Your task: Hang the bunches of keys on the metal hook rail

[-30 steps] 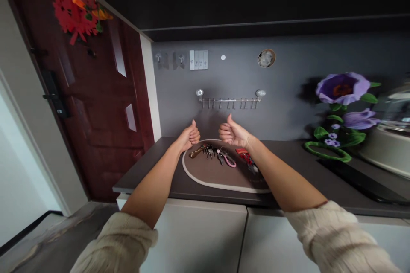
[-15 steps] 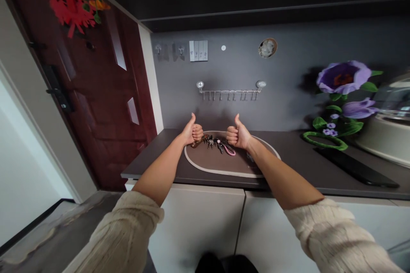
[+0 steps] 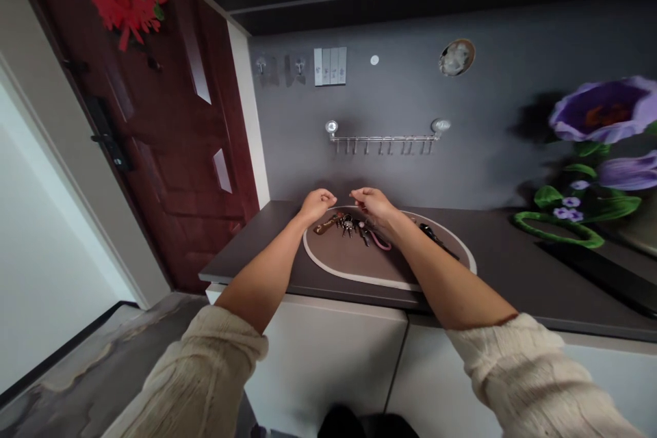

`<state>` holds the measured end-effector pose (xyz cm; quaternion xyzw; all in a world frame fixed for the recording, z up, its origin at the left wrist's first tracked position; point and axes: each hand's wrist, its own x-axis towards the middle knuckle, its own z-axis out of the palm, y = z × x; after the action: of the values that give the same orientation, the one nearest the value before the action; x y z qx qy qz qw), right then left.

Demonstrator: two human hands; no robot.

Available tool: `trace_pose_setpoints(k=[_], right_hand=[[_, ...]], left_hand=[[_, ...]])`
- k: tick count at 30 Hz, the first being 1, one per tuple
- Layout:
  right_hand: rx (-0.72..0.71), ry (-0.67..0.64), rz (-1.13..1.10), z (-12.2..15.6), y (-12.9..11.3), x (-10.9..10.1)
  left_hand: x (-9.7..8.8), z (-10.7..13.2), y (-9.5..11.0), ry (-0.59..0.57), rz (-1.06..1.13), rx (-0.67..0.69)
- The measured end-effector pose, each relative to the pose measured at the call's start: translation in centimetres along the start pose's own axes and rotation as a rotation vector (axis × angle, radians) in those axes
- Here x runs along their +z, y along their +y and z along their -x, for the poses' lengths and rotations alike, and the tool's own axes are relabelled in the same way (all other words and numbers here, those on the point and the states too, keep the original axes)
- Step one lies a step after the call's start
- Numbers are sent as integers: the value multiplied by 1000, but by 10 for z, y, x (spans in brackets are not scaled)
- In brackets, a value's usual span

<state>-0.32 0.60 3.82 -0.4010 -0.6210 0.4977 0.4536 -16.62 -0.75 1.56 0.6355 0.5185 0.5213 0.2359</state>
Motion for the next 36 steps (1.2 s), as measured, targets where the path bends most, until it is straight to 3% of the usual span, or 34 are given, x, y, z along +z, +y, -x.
trace_pose_setpoints(k=[3,8,11,21,30,36], right_hand=[[-69,9,134,-4,13,3],[-146,-32,338,-11,34,-1],[-164,-16,428,-13,40,-2],[-257,-2,756,-7,32,0],[-273,-3,730,-4,28,3],[-358,2,603,-3,25,4]], left_hand=[[2,1,-3,-88,-157,17],[5,4,-5,-257,-252,14],[7,5,-5,-297,-283,-7],[4,6,-8,-252,-289,-5],[3,7,0,-142,-119,-64],[6,6,6,-58,114,-100]])
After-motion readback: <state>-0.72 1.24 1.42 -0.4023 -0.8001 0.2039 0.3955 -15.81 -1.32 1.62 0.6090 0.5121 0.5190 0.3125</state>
